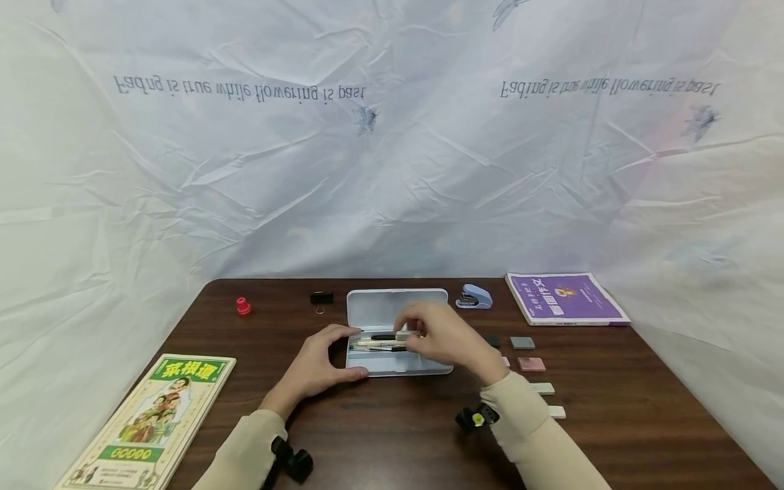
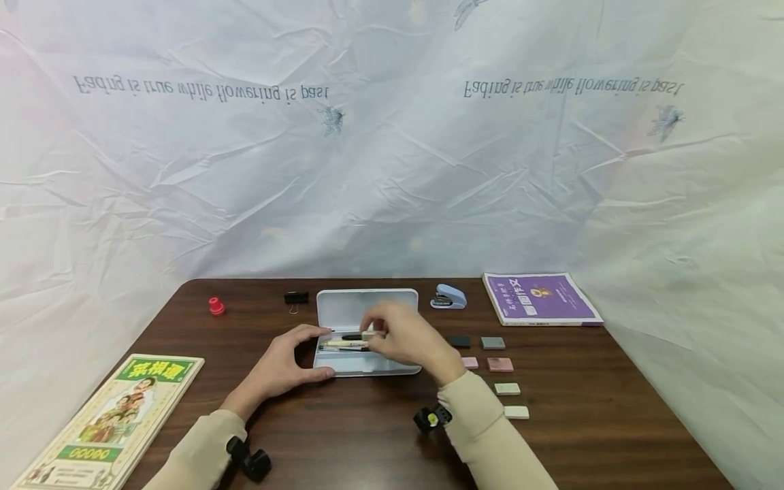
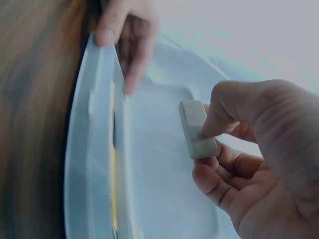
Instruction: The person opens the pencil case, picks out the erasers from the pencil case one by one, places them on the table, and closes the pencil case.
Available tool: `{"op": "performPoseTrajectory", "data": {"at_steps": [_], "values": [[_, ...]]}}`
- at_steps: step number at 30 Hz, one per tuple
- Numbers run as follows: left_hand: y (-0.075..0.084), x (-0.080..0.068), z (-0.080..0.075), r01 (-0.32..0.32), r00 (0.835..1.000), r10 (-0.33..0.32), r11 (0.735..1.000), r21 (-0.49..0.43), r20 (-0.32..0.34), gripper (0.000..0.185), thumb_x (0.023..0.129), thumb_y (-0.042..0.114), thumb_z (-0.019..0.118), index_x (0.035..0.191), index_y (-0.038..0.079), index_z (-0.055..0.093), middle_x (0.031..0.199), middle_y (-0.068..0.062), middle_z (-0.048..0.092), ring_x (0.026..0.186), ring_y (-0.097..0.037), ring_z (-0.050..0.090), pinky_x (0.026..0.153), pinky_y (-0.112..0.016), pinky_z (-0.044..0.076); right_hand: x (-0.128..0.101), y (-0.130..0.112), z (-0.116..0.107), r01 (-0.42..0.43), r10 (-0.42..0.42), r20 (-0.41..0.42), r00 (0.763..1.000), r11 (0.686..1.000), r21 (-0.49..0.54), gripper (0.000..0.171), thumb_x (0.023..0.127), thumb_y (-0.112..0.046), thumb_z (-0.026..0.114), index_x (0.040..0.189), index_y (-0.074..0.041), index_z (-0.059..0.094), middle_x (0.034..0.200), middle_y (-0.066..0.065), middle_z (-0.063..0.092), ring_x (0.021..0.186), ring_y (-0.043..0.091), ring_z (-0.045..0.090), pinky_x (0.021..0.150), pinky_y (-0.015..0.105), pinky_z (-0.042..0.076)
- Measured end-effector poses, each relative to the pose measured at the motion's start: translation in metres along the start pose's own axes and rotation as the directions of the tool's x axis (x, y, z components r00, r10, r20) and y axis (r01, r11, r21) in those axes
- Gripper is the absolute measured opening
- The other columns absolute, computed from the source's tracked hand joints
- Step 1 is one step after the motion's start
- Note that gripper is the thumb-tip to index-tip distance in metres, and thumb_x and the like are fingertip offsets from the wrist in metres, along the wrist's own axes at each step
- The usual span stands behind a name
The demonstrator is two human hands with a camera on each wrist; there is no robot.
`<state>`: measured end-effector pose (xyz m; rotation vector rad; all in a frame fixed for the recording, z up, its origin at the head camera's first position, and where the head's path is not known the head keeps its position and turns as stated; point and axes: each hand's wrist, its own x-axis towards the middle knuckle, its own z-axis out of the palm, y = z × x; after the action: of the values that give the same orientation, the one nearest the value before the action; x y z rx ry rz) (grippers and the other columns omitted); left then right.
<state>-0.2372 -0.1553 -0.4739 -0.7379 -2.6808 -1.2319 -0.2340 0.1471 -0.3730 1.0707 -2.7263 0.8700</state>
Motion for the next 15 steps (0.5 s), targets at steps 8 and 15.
{"op": "performPoseTrajectory", "data": {"at_steps": [8,15], "values": [[-0.002,0.000,0.000,-0.004,1.000,0.004,1.000,0.020,0.006,0.081,0.084,0.059,0.096,0.152,0.024,0.069,0.150,0.003,0.067,0.145,-0.030,0.061,0.119,-0.062,0.049,-0.057,0.022,-0.042,-0.122,0.122,-0.048,0.991,0.993,0.001,0.025,0.091,-0.003,0.081,0.110,-0.020,0.082,0.084,-0.010,0.066,0.072,0.011,0.063,0.066,0.028,0.054],[-0.001,0.000,0.001,-0.018,1.000,0.018,0.999,0.027,0.001,0.079,0.085,0.056,0.097,0.152,0.024,0.069,0.150,0.002,0.067,0.144,-0.031,0.062,0.118,-0.062,0.050,-0.116,0.037,-0.065,-0.160,0.158,-0.101,0.982,0.987,-0.011,0.025,0.093,-0.003,0.086,0.106,-0.024,0.081,0.089,-0.014,0.066,0.078,0.005,0.061,0.066,0.026,0.054]]}}
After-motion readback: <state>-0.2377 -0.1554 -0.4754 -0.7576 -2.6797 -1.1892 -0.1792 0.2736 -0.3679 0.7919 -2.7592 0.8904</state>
